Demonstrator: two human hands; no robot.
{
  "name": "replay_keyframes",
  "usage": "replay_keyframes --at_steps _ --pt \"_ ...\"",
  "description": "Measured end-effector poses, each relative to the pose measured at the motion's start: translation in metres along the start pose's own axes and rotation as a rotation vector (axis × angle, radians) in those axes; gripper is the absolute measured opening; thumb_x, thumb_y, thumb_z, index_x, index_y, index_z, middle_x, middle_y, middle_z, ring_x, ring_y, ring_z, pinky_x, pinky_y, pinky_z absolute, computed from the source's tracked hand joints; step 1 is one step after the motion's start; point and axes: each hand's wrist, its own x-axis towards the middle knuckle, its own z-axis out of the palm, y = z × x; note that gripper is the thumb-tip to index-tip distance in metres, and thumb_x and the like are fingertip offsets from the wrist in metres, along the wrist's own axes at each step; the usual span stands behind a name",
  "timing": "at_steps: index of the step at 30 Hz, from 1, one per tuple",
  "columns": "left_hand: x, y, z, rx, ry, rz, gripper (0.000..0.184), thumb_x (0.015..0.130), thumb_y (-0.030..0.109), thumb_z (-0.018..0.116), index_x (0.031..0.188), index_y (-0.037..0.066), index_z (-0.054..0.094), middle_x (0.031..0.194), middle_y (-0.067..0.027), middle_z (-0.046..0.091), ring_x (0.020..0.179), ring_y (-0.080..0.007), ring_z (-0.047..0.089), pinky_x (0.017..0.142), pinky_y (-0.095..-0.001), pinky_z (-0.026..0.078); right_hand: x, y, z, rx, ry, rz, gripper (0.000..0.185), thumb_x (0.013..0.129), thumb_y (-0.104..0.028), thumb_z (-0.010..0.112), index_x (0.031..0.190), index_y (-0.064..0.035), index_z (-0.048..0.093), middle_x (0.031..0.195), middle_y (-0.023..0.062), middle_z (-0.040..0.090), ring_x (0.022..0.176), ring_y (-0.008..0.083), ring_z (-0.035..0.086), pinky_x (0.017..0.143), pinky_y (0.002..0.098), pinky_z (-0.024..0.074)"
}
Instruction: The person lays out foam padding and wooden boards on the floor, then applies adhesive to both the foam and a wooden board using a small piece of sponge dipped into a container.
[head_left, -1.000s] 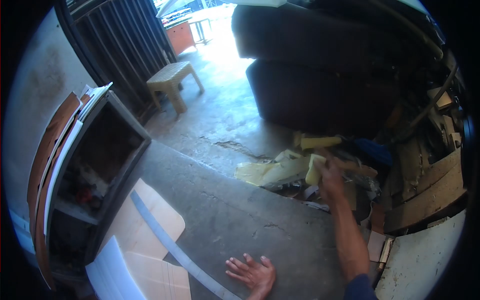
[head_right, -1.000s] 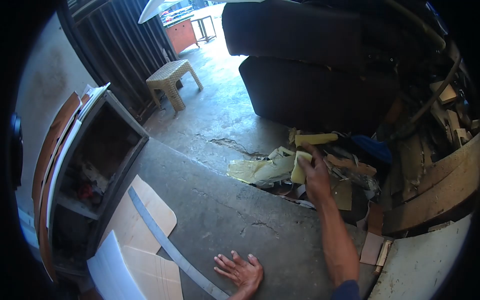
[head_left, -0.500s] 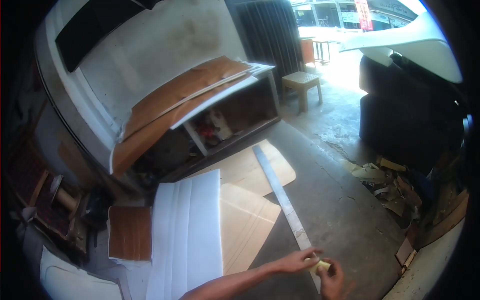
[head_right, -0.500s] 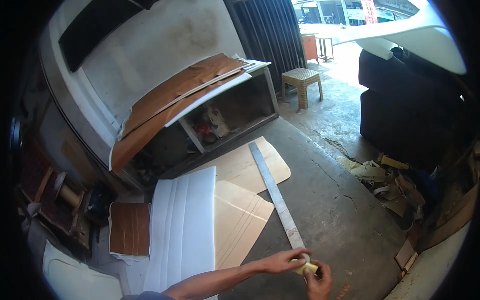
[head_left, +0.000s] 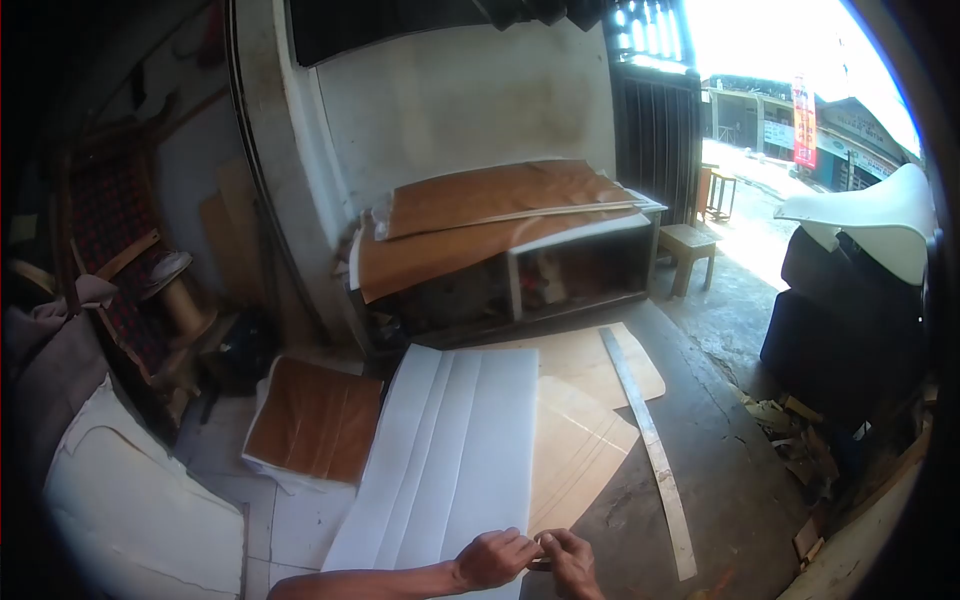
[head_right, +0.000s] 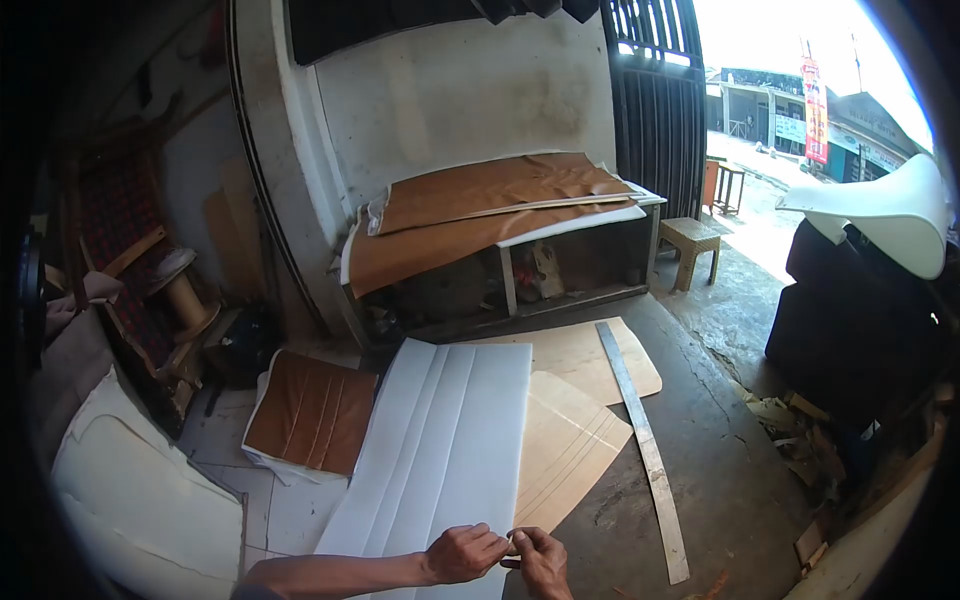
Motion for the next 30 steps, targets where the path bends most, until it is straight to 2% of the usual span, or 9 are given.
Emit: replay_keyframes --at_steps 3,5,7,12,16,19,22,24,30 --pt "0.004 0.022 -0.02 -0.089 0.074 -0.074 0.012 0.078 0.012 0.069 0.076 0.009 0.057 0.065 -0.0019 0.048 0.062 -0.0163 0.054 0.051 -0.0292 0.046 -0.032 -0.028 0.01 -0.055 0.136 -0.031 0.026 0.099 -0.021 0.056 0.104 0.0031 0.065 0.089 0.0108 0.064 0.077 0.0197 0.066 0.069 0.0362 0.0622" --pt "-0.026 0.049 -0.031 -0.382 -0.005 0.076 0.019 0.081 0.022 0.067 0.091 0.006 0.062 0.088 -0.0094 0.058 0.089 -0.0255 0.06 0.077 -0.0406 0.05 -0.012 -0.026 -0.025 0.125 0.547 -0.236 0.022 0.101 -0.021 0.052 0.1 -0.0007 0.059 0.084 0.0058 0.059 0.07 0.0168 0.06 0.064 0.0368 0.0625" --pt "-0.056 0.078 -0.051 -0.5 0.163 0.17 0.013 0.072 0.016 0.069 0.075 0.012 0.057 0.066 -0.0022 0.047 0.063 -0.0181 0.052 0.056 -0.0347 0.045 -0.006 -0.056 -0.123 0.251 0.925 -0.456 0.022 0.104 -0.026 0.044 0.098 -0.006 0.051 0.08 0.0046 0.052 0.065 0.0139 0.055 0.06 0.0335 0.0608" --pt "-0.212 -0.071 -0.043 0.073 0.14 -1.093 0.013 0.094 0.008 0.053 0.085 0.0 0.058 0.08 -0.0179 0.061 0.08 -0.0385 0.059 0.073 -0.0457 0.049 -0.026 -0.024 -0.111 -0.097 0.614 -0.343 0.023 0.104 -0.021 0.044 0.115 -0.0038 0.053 0.093 0.0099 0.057 0.071 0.0172 0.065 0.057 0.0308 0.0551" --pt "-0.342 -0.104 -0.054 0.529 -0.053 -1.793 0.042 0.093 0.02 0.061 0.128 0.0 0.047 0.135 -0.0241 0.045 0.119 -0.0372 0.049 0.094 -0.0457 0.046 0.004 0.08 -0.091 -0.533 0.443 -0.105 0.033 0.098 -0.023 0.053 0.122 -0.0022 0.06 0.091 0.0126 0.063 0.073 0.0187 0.065 0.059 0.0328 0.055" --pt "-0.323 -0.085 -0.059 0.945 -0.202 -1.831 0.073 0.086 0.027 0.071 0.144 0.001 0.037 0.145 -0.0267 0.04 0.13 -0.0365 0.046 0.101 -0.0435 0.044 0.001 0.081 -0.038 -0.68 0.299 0.266 0.055 0.091 -0.047 0.06 0.116 0.0012 0.064 0.101 0.0192 0.067 0.087 0.0259 0.068 0.069 0.036 0.0553" --pt "-0.335 -0.081 -0.049 0.142 -0.303 -1.917 0.093 0.084 0.028 0.07 0.155 0.007 0.012 0.153 -0.0258 0.027 0.135 -0.0434 0.036 0.109 -0.0502 0.037 0.004 0.106 -0.018 -1.028 -0.019 0.351 0.078 0.084 -0.068 0.058 0.12 0.0007 0.064 0.111 0.0225 0.068 0.104 0.0345 0.066 0.087 0.0425 0.0521" --pt "-0.354 -0.096 -0.018 -0.216 0.02 -1.924 0.061 0.084 0.02 0.071 0.136 -0.001 0.049 0.124 -0.0244 0.061 0.112 -0.0337 0.061 0.094 -0.0408 0.048 0.011 0.127 -0.004 -1.076 -0.027 0.367 0.078 0.083 -0.069 0.057 0.12 -0.0007 0.065 0.112 0.0215 0.068 0.106 0.0359 0.065 0.09 0.0435 0.0504" --pt "-0.243 -0.11 -0.11 -0.471 0.144 -1.234 0.024 0.084 0.009 0.068 0.104 -0.004 0.067 0.087 -0.0127 0.07 0.079 -0.0174 0.062 0.077 -0.0324 0.05 0.002 0.115 0.007 -0.928 -0.112 0.399 0.071 0.085 -0.064 0.057 0.119 -0.0031 0.066 0.112 0.0243 0.067 0.108 0.0356 0.065 0.094 0.0449 0.0485"
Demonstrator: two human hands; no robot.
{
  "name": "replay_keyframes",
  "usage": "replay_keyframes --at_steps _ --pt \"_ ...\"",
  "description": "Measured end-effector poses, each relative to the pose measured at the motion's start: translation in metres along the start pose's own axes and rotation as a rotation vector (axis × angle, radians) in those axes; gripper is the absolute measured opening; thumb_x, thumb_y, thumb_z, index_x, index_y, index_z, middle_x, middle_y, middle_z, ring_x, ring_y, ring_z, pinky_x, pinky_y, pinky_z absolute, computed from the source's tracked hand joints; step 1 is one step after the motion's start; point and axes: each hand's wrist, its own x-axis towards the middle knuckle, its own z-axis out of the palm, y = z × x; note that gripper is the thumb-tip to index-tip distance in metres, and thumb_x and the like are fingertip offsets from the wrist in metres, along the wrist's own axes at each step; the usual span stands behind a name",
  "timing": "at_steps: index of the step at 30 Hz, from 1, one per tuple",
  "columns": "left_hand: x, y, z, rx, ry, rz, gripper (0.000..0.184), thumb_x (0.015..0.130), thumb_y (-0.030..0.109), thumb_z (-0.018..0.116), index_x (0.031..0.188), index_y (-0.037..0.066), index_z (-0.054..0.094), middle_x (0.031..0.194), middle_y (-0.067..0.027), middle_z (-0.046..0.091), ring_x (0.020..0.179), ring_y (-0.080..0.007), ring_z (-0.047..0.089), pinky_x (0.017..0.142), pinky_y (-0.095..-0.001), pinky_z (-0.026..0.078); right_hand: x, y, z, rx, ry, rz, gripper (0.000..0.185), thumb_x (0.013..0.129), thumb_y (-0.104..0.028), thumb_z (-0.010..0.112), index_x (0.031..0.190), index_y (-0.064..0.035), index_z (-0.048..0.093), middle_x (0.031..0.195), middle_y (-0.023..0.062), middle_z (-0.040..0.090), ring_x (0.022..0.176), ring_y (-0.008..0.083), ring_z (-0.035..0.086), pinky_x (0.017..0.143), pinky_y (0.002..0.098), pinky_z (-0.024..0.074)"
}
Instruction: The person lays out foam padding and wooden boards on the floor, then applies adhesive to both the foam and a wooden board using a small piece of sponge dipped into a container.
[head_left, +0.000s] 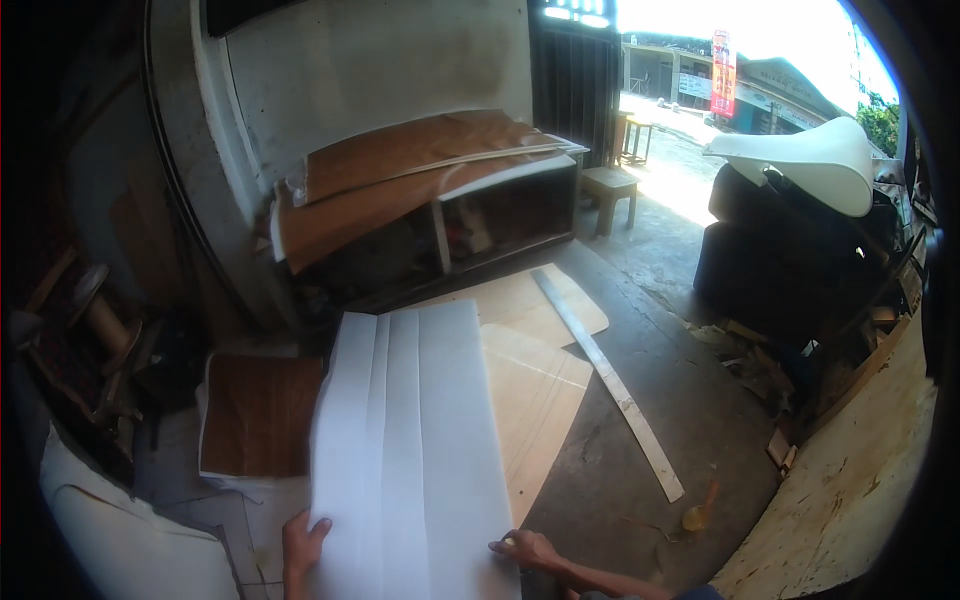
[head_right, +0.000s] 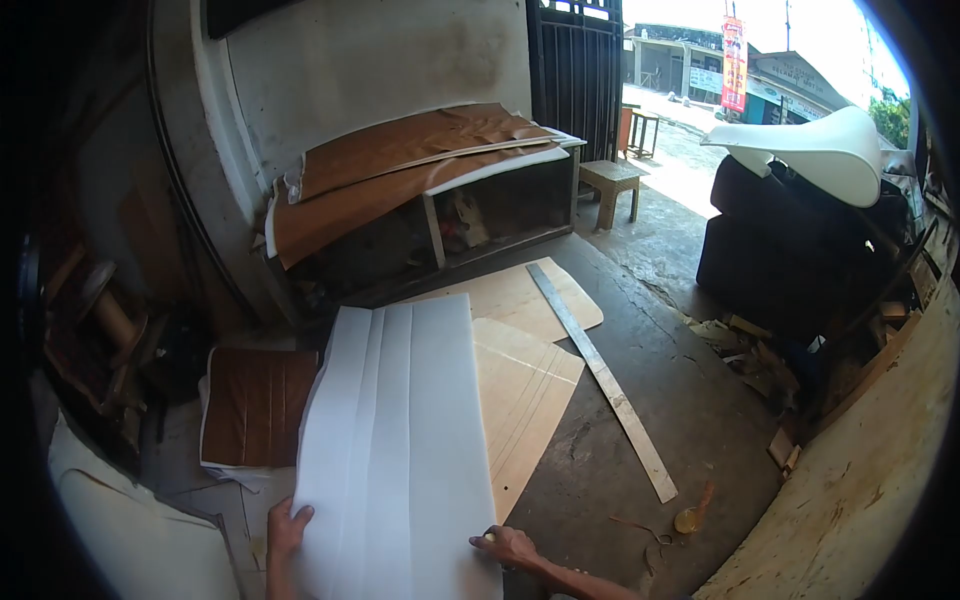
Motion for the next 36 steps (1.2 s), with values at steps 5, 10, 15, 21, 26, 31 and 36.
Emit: replay_keyframes --at_steps 5,10,15,21,26,31,36 --pt "0.042 0.043 -0.129 0.025 0.022 -0.037 0.028 0.083 0.001 0.064 0.11 -0.006 0.065 0.091 -0.0097 0.07 0.085 -0.0153 0.063 0.083 -0.0314 0.05 -0.043 0.035 -0.047 0.105 0.309 -0.201 0.058 0.094 -0.05 0.053 0.128 -0.0033 0.06 0.123 0.0263 0.055 0.117 0.0376 0.056 0.099 0.0438 0.0449" --pt "0.06 -0.038 -0.169 1.014 0.461 -0.174 0.044 0.089 0.01 0.065 0.128 -0.005 0.053 0.124 -0.0265 0.055 0.116 -0.0419 0.054 0.1 -0.046 0.043 -0.056 0.147 0.028 -0.181 0.238 0.35 0.08 0.092 -0.069 0.019 0.149 -0.0149 0.036 0.153 0.0156 0.03 0.144 0.0318 0.024 0.116 0.0461 0.0115" --pt "-0.017 0.036 0.053 0.491 0.051 0.181 0.03 0.084 0.005 0.061 0.113 -0.002 0.06 0.109 -0.0199 0.058 0.107 -0.0388 0.053 0.095 -0.0463 0.043 -0.074 0.135 0.041 -0.141 0.221 0.435 0.086 0.091 -0.076 0.012 0.155 -0.0204 0.027 0.162 0.0087 0.02 0.15 0.0273 0.013 0.122 0.0446 0.0021" --pt "-0.088 0.02 0.25 0.567 -0.366 0.425 0.057 0.08 0.034 0.073 0.122 -0.001 0.057 0.116 -0.0181 0.058 0.116 -0.0336 0.049 0.104 -0.0517 0.033 -0.057 0.17 0.06 -0.283 0.274 0.34 0.082 0.094 -0.069 0.012 0.153 -0.0149 0.03 0.159 0.0137 0.026 0.148 0.0337 0.017 0.12 0.0481 0.0046" --pt "-0.092 0.005 0.258 0.588 -0.403 0.461 0.057 0.079 0.036 0.074 0.119 0.0 0.057 0.105 -0.0166 0.055 0.108 -0.0319 0.047 0.103 -0.0537 0.027 -0.057 0.174 0.058 -0.366 0.304 0.279 0.069 0.099 -0.059 0.013 0.152 -0.0169 0.03 0.156 0.0173 0.031 0.146 0.0409 0.022 0.119 0.0522 0.0096" --pt "-0.111 0.008 0.239 0.62 -0.481 0.433 0.055 0.076 0.034 0.075 0.117 0.001 0.058 0.105 -0.0158 0.056 0.106 -0.0333 0.048 0.101 -0.057 0.027 -0.066 0.158 0.053 -0.266 0.281 0.307 0.079 0.098 -0.063 0.012 0.152 -0.0098 0.031 0.157 0.0173 0.029 0.147 0.0386 0.02 0.119 0.05 0.0056" --pt "-0.118 0.008 0.229 0.598 -0.47 0.442 0.057 0.076 0.033 0.074 0.12 0.001 0.057 0.107 -0.0159 0.056 0.108 -0.034 0.048 0.102 -0.058 0.027 -0.072 0.138 0.04 -0.137 0.214 0.417 0.089 0.092 -0.074 0.008 0.155 -0.014 0.025 0.162 0.0121 0.019 0.151 0.0299 0.01 0.12 0.0466 -0.001"
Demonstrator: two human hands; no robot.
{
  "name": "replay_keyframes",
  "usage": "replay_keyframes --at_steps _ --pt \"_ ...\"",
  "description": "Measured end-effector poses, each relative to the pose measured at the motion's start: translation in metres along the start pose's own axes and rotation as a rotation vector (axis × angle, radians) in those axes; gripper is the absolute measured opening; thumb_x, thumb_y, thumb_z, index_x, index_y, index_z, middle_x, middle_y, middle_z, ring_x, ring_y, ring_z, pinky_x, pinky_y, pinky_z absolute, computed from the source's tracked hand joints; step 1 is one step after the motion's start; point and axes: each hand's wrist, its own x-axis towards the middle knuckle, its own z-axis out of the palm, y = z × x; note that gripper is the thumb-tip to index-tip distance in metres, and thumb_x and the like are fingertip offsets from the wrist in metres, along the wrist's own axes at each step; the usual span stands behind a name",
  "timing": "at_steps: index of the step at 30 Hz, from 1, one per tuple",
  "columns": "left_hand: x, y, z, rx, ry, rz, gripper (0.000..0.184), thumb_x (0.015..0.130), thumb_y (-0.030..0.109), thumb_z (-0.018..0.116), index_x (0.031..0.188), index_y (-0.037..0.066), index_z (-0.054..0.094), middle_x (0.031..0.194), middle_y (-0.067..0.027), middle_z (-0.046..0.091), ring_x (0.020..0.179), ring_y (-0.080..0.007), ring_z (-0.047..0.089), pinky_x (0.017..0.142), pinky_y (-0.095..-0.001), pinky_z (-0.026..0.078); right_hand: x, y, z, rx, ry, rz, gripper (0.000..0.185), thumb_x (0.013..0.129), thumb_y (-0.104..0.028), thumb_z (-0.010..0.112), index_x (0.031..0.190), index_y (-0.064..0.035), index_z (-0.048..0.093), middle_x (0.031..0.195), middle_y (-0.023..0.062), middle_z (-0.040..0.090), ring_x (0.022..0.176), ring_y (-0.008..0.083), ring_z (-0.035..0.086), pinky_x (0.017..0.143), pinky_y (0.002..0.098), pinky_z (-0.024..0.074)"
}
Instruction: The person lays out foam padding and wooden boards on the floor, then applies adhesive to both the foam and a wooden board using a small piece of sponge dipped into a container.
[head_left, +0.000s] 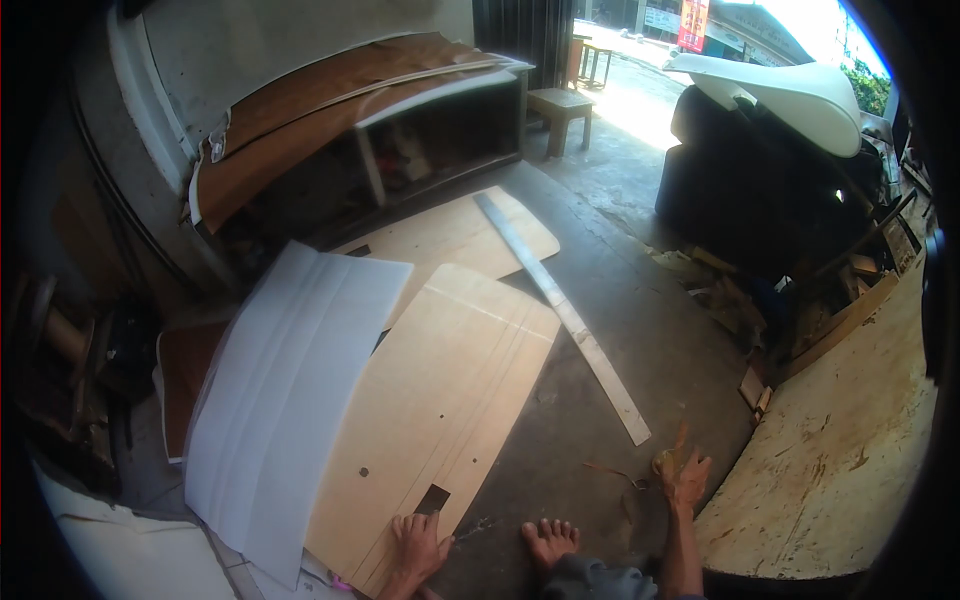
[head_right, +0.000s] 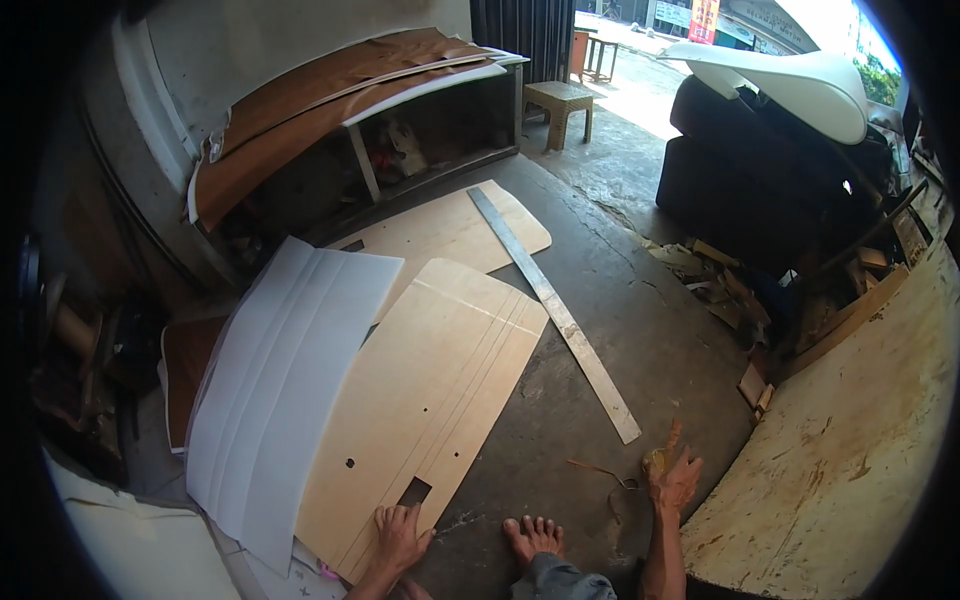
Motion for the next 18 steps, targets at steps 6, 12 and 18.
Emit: replay_keyframes --at_steps 6,12,18 --pt "-0.063 -0.038 -0.018 -0.051 0.227 -0.295 0.058 0.078 0.026 0.072 0.126 -0.001 0.054 0.124 -0.0234 0.049 0.121 -0.0403 0.041 0.101 -0.0581 0.031 0.013 0.023 -0.001 -0.02 -0.055 -0.016 0.069 0.091 -0.06 0.027 0.138 -0.0107 0.039 0.139 0.0136 0.034 0.129 0.0307 0.028 0.105 0.0445 0.0166" --pt "-0.169 -0.084 0.013 -0.132 0.374 -0.943 0.071 0.082 0.012 0.069 0.146 0.01 0.038 0.134 -0.0262 0.039 0.118 -0.0421 0.045 0.095 -0.0502 0.042 0.002 -0.019 -0.14 0.24 0.671 -0.497 0.03 0.09 -0.032 0.065 0.102 -0.0045 0.068 0.094 0.0174 0.063 0.086 0.0337 0.066 0.073 0.0406 0.053" --pt "-0.22 -0.114 0.018 -0.295 0.147 -0.884 0.052 0.083 0.007 0.067 0.132 0.006 0.05 0.129 -0.0248 0.045 0.109 -0.037 0.054 0.086 -0.0444 0.046 -0.007 -0.084 -0.103 -0.059 0.236 -0.811 0.03 0.091 -0.033 0.062 0.107 -0.0093 0.068 0.098 0.0164 0.065 0.094 0.0362 0.065 0.082 0.0462 0.0526"
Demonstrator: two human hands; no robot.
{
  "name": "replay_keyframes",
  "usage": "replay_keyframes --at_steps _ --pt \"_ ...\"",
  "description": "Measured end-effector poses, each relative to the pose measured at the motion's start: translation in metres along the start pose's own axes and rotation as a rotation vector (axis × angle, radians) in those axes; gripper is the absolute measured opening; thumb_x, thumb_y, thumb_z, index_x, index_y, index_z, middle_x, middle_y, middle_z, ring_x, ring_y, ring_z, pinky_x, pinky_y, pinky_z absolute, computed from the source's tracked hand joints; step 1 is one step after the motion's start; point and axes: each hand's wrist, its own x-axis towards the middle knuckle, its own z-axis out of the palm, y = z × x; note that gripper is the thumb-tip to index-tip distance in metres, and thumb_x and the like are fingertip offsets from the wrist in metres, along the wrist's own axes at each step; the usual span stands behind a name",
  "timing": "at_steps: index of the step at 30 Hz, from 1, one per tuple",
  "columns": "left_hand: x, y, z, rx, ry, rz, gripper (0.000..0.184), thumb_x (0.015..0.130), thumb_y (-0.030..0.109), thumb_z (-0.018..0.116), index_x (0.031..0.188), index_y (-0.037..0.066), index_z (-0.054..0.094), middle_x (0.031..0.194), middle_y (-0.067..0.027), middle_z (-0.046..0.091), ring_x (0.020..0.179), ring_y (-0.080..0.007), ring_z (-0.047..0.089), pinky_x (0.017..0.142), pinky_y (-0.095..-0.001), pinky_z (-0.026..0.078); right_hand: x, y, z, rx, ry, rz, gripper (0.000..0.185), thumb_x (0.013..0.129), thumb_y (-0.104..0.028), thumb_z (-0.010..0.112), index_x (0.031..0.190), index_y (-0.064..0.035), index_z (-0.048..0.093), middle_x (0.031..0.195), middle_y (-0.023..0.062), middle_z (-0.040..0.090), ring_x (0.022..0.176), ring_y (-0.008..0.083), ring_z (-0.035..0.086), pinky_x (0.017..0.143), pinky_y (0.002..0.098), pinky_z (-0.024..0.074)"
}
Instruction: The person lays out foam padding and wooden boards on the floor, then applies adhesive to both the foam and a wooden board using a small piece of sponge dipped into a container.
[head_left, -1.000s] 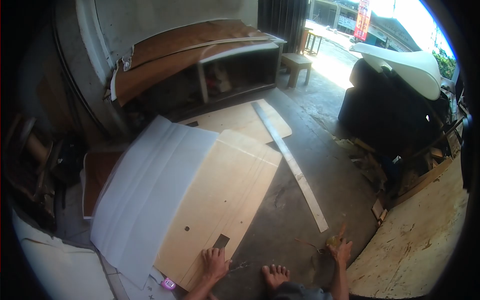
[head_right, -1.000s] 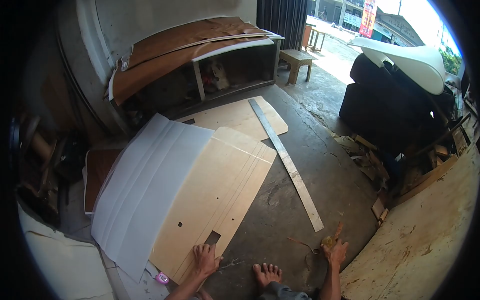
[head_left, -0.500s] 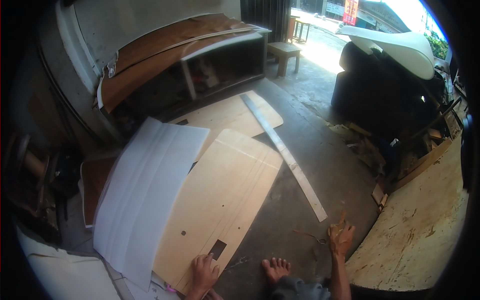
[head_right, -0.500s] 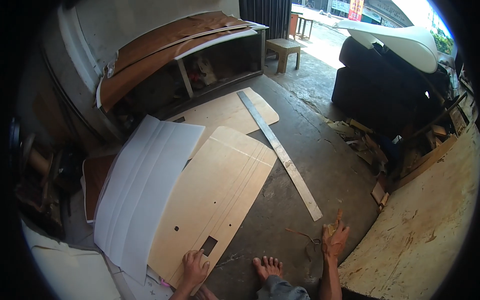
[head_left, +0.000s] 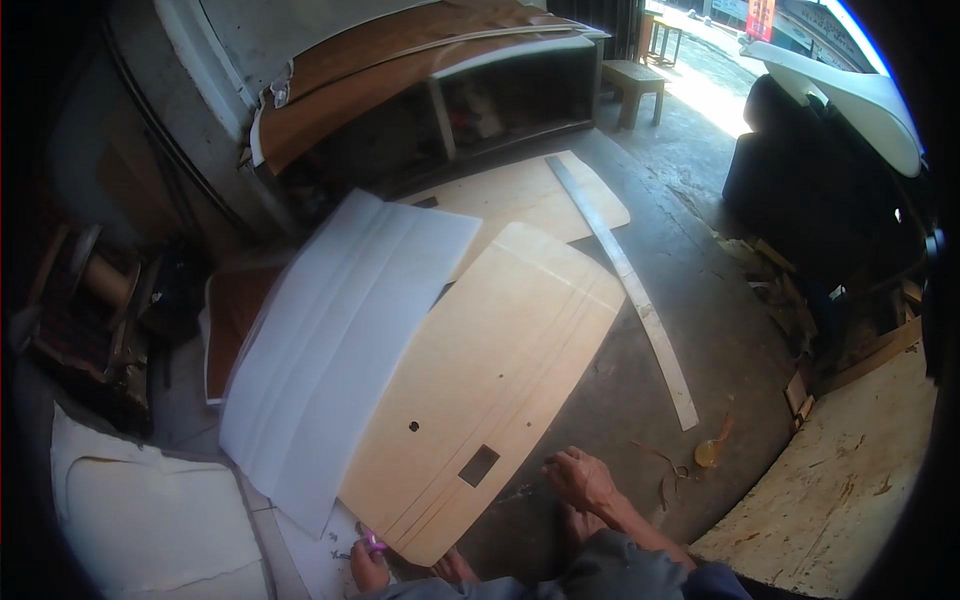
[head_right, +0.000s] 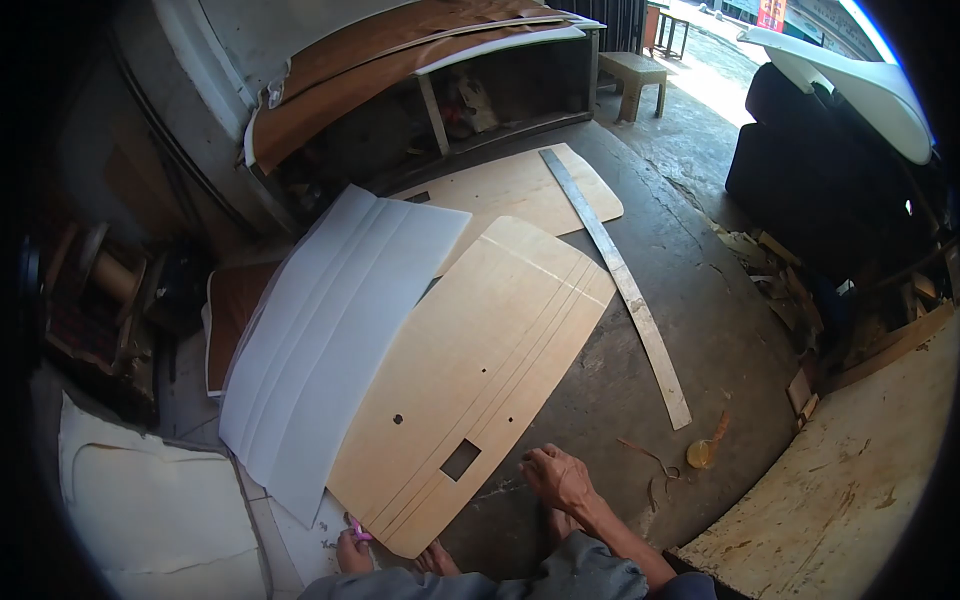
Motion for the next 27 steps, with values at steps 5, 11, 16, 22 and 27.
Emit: replay_keyframes --at_steps 5,11,16,22,27 --pt "-0.008 -0.02 0.001 0.134 -0.189 -0.316 0.042 0.081 0.008 0.066 0.121 0.004 0.055 0.125 -0.0236 0.048 0.113 -0.039 0.051 0.091 -0.0471 0.044 -0.001 0.015 -0.005 0.041 -0.105 0.045 0.039 0.092 -0.037 0.057 0.12 -0.0104 0.064 0.112 0.0185 0.062 0.105 0.0387 0.061 0.089 0.0473 0.0498" --pt "-0.025 0.0 -0.014 0.267 0.025 -0.42 0.04 0.081 0.009 0.066 0.119 0.003 0.056 0.127 -0.0235 0.048 0.116 -0.0404 0.048 0.097 -0.0492 0.041 -0.068 0.047 0.099 0.002 -0.268 0.845 0.088 0.092 -0.07 0.004 0.156 -0.0109 0.018 0.164 0.0115 0.013 0.151 0.028 0.007 0.121 0.0466 -0.0012" --pt "-0.011 0.105 -0.005 0.148 0.206 0.116 0.041 0.081 0.011 0.066 0.119 0.0 0.057 0.128 -0.024 0.047 0.119 -0.0417 0.046 0.102 -0.0502 0.038 -0.074 0.04 0.097 0.018 -0.209 0.829 0.087 0.093 -0.07 0.007 0.156 -0.0119 0.021 0.163 0.0117 0.017 0.151 0.0281 0.009 0.121 0.0444 -0.0017" --pt "0.009 0.198 0.018 0.16 -0.178 0.792 0.051 0.08 0.012 0.065 0.127 -0.003 0.053 0.132 -0.0257 0.044 0.127 -0.0438 0.039 0.107 -0.0534 0.033 -0.078 0.044 0.1 0.023 -0.198 0.786 0.087 0.094 -0.07 0.008 0.156 -0.0109 0.022 0.163 0.012 0.017 0.151 0.0286 0.009 0.121 0.045 -0.0002" --pt "0.006 0.142 0.017 0.154 0.222 0.249 0.055 0.076 0.013 0.067 0.128 0.002 0.051 0.134 -0.0272 0.04 0.129 -0.0453 0.036 0.106 -0.0554 0.034 -0.078 0.038 0.088 0.064 -0.226 0.809 0.086 0.094 -0.069 0.008 0.156 -0.0108 0.021 0.163 0.0126 0.016 0.151 0.029 0.007 0.121 0.0447 -0.0002"
